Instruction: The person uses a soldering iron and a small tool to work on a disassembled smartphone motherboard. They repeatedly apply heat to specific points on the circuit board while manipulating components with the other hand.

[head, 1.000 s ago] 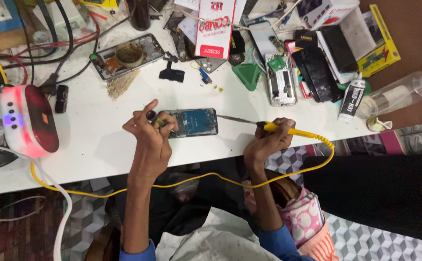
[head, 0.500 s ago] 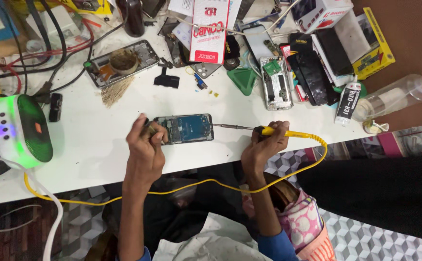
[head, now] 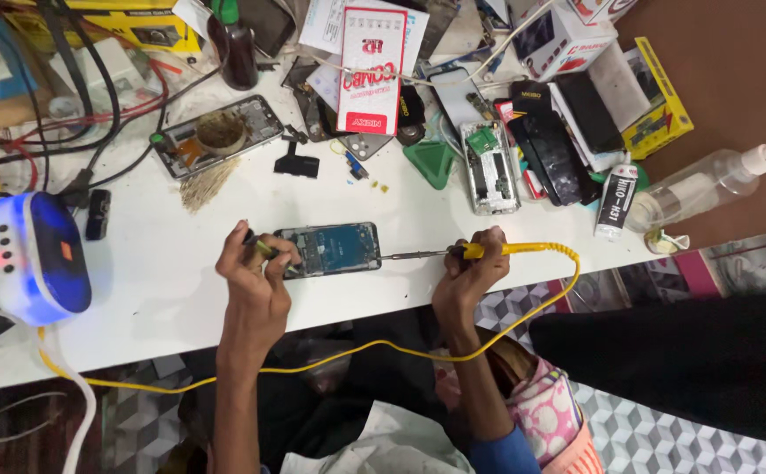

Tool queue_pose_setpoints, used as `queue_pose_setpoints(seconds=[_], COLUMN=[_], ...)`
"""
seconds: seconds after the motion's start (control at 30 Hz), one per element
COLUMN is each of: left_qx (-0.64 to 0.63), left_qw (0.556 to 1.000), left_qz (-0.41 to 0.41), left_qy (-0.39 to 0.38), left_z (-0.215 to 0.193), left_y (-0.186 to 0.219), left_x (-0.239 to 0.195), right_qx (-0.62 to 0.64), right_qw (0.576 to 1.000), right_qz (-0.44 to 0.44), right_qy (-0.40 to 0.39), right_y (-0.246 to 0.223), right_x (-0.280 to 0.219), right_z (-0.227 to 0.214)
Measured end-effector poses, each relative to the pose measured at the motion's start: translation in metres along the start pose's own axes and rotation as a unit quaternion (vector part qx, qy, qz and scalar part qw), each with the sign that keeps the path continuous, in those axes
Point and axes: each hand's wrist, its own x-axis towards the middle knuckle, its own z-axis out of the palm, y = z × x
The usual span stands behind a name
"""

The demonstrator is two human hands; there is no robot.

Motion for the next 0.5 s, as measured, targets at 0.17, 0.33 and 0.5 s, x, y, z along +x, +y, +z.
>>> queue_pose_setpoints(seconds=[0.17,0.33,0.5], left_qx=[0.024,0.117,0.145], left_qw=[1.000,0.991,0.988], left_qz=[0.018,0.060,0.057], left_qy=[-0.001,0.010,0.002], left_z=[0.0000,0.0002,-0.0008], left_y=[-0.0007,-0.0001,0.0040], left_x=[0.0039,0.0037,0.0009], right_qx=[-0.007,-0.008,-0.031], right_qw=[1.000,1.000,0.999], right_qz=[0.026,0.026,-0.005], right_qy=[0.012,0.012,-0.037], right_y=[-0.0061,-0.0056,-0.0035], right_x=[0.0047,0.0043,0.0006], right_z=[0.0035,0.0027,0.0057])
